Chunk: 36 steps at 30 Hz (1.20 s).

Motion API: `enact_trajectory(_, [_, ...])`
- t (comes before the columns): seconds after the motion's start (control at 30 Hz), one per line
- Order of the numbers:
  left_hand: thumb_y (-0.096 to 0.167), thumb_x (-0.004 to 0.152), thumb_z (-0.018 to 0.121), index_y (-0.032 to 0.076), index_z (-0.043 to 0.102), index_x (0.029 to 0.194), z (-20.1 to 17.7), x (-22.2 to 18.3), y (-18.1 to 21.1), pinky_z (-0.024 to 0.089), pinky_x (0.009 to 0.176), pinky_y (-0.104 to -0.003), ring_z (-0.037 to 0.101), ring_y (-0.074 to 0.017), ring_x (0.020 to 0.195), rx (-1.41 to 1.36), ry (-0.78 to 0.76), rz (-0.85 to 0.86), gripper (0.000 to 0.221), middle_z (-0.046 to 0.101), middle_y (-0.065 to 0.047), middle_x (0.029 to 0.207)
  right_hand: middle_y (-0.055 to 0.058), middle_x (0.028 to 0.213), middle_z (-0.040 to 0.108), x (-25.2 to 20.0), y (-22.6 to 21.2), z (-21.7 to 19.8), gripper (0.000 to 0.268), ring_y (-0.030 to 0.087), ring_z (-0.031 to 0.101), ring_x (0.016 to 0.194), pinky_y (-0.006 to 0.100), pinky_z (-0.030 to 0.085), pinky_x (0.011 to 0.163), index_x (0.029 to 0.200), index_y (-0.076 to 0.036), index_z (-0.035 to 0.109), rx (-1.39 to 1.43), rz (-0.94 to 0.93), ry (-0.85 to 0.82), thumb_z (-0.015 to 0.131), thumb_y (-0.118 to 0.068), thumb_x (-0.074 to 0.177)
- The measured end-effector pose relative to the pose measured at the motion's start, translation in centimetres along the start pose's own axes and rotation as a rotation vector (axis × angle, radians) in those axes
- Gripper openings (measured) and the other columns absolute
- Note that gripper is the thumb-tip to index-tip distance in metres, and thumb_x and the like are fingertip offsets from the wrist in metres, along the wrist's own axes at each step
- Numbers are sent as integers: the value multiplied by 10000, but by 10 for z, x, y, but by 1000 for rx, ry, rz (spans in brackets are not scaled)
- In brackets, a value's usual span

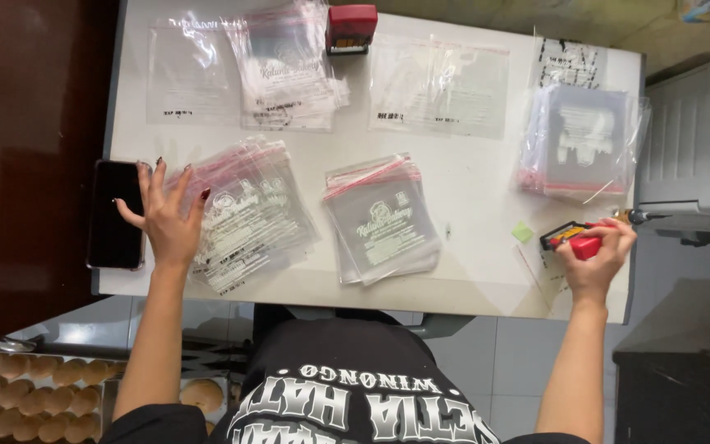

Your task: The person uses a stamp to print a logo onto several plastic bags one at a time, then gathers the finished bags and places them in a stack.

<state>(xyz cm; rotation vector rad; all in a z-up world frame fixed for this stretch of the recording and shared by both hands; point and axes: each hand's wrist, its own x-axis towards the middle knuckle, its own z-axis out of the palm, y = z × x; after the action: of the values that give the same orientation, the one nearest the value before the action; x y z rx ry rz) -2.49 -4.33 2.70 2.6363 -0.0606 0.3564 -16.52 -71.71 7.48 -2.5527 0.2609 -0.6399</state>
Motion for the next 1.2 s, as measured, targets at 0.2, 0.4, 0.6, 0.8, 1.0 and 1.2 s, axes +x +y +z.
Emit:
enact_trajectory(0.2, [334, 1037, 661, 58, 644, 1400, -12, 7, 25, -12, 1075, -754, 221, -410, 1520, -75, 78, 19, 457, 468, -196, 1552, 185, 1333, 379, -5, 11, 20, 376, 399, 439, 1232, 524, 417, 1047, 1058, -54, 485, 80, 98, -86, 732, -86, 777])
enact_trajectory(0.4, [223, 1008, 671, 55, 625, 1405, -16, -1, 44, 17, 1101, -717, 218, -398, 1519, -130, 64, 0, 434, 475, -206, 1542, 178, 1246, 388, 4, 15, -12, 276, 356, 472, 1156, 577, 447, 1038, 978, -39, 454, 2, 77, -98, 660, -79, 797])
enact_trajectory(0.6, [391, 1061, 586, 25, 633, 1373, -13, -14, 36, 59, 1142, -681, 304, -393, 1497, -164, 91, 4, 483, 513, -180, 1515, 187, 1302, 371, -16, 34, 7, 315, 393, 431, 1221, 555, 417, 1052, 1000, -39, 474, 55, 101, -79, 718, -87, 806])
enact_trajectory(0.8, [381, 1070, 578, 60, 619, 1392, -23, -23, 42, 80, 1138, -665, 290, -381, 1511, -138, 108, -7, 457, 525, -174, 1502, 194, 1321, 356, -30, 35, -19, 286, 412, 485, 1211, 634, 469, 1026, 1028, -29, 446, 5, 179, -95, 659, -116, 858])
enact_trajectory(1.0, [258, 1026, 649, 44, 594, 1397, -21, -26, 52, 102, 1157, -649, 334, -392, 1495, -148, 109, 29, 432, 529, -152, 1491, 171, 1342, 324, -30, 48, -13, 312, 395, 416, 1249, 693, 407, 1103, 996, -79, 435, 104, 152, -74, 692, -223, 892])
enact_trajectory(1.2, [297, 1042, 635, 46, 597, 1380, -25, -22, 62, 91, 1158, -635, 302, -379, 1515, -180, 97, 41, 423, 530, -142, 1504, 210, 1328, 354, -50, 40, -38, 246, 408, 424, 1219, 623, 439, 1037, 1024, -35, 439, -15, 202, -50, 616, -75, 859])
